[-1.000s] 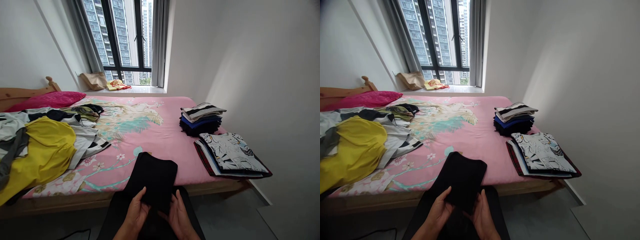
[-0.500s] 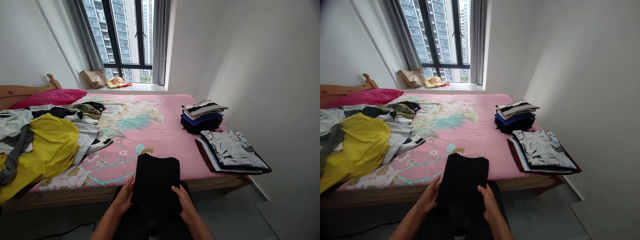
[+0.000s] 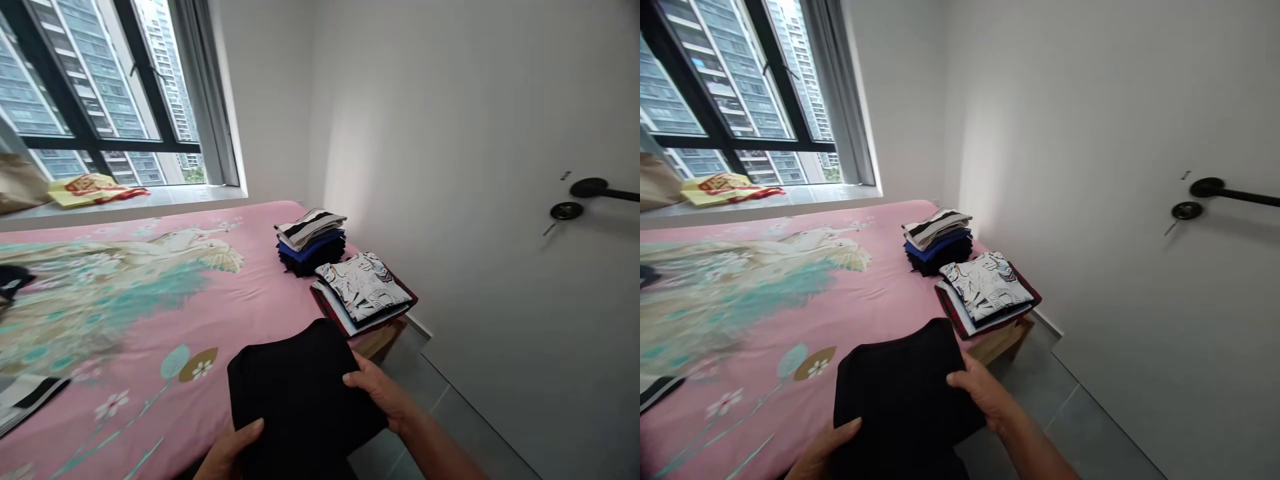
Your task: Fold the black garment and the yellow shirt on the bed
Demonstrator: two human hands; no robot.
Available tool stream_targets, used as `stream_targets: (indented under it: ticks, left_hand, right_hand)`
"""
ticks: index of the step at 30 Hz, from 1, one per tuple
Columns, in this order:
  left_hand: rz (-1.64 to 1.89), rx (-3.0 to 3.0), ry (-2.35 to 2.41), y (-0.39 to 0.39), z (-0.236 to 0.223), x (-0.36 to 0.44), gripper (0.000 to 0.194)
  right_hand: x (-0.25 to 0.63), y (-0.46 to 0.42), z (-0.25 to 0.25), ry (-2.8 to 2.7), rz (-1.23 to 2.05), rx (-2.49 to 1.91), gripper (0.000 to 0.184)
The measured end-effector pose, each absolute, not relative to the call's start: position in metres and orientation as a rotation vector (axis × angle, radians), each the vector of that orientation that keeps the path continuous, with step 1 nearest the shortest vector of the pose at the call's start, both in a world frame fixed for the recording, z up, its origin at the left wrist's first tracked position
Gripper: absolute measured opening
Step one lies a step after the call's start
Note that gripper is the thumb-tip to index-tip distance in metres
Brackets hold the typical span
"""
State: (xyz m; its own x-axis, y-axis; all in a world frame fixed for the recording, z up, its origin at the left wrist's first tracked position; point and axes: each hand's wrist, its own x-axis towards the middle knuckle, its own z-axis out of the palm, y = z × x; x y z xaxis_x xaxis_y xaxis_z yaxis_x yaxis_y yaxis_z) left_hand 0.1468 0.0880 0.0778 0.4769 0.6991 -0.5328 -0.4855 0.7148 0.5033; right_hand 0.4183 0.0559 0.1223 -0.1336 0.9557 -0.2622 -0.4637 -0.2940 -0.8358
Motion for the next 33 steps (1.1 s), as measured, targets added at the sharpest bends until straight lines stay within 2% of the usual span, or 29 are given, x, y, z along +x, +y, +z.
stream_targets:
  ticks: [8,15,18,26,33]
  left_hand:
    - [0.754,0.744,0.7,0.187,0.142,0.289,0.068]
    - [0.804,1.015,0.716,0.262,0.186,0.397,0.057]
    - [0.797,1.066,0.735,0.281,0.175,0.428,0.055]
    - [0.531,0.998,0.892,0.293,0.091,0.449,0.053]
    - [0.611,1.031,0.958,0.291,0.098,0.455,0.049]
  right_hand:
    - [0.56,0.136,0.169,-0.879,1.448,-1.07,0.049]
    - [0.664,0.211,0.191,-0.867,1.326,-1.09,0.044]
    - [0.693,0.229,0.171,-0.764,1.321,-1.073,0.04]
    - [0.724,0.24,0.081,-0.706,1.274,-1.363,0.026]
    - [0.727,0.234,0.084,-0.775,1.185,-1.427,0.028]
